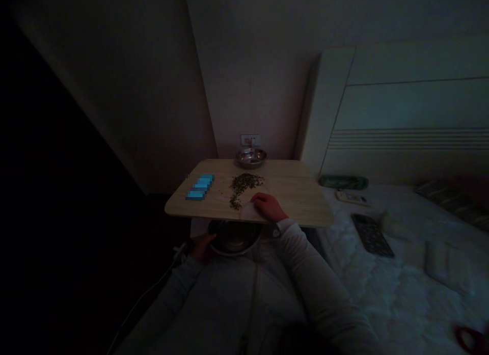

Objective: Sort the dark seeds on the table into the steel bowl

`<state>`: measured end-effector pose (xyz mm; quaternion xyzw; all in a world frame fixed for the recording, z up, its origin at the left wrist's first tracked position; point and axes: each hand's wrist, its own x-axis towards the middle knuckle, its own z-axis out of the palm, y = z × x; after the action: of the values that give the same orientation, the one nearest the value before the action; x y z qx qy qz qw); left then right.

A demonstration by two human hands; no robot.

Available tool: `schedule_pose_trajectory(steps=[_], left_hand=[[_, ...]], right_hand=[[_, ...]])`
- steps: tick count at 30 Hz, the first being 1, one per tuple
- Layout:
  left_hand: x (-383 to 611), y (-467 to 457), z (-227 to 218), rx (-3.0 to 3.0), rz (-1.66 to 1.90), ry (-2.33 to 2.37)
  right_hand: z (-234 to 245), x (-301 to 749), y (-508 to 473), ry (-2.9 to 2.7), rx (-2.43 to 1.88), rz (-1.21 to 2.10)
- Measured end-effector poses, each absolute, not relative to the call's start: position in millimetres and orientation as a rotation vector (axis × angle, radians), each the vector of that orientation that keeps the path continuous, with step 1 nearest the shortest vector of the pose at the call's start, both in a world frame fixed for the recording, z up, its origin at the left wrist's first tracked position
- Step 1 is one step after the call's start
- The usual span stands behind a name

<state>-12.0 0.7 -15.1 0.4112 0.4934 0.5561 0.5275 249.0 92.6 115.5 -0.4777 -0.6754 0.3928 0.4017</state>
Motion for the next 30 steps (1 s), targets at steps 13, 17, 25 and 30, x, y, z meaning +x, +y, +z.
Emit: schedule_pose_trajectory(steps=[13,17,25,30], left_hand=[[-8,3,-22,0.720,1.321,1.136],[6,1,-15,0.610,1.302,1.079],[11,-8,12,0.420,1.286,1.053],[11,-11,20,0.440,1.259,1.009]], right_hand=[[122,267,72,-1.540,-1.209,1.033],[118,274,62,-1.652,-1.186,1.054],[117,267,63,-1.808,-1.210,0.956],[113,265,67,-1.840,-1.267,0.883]])
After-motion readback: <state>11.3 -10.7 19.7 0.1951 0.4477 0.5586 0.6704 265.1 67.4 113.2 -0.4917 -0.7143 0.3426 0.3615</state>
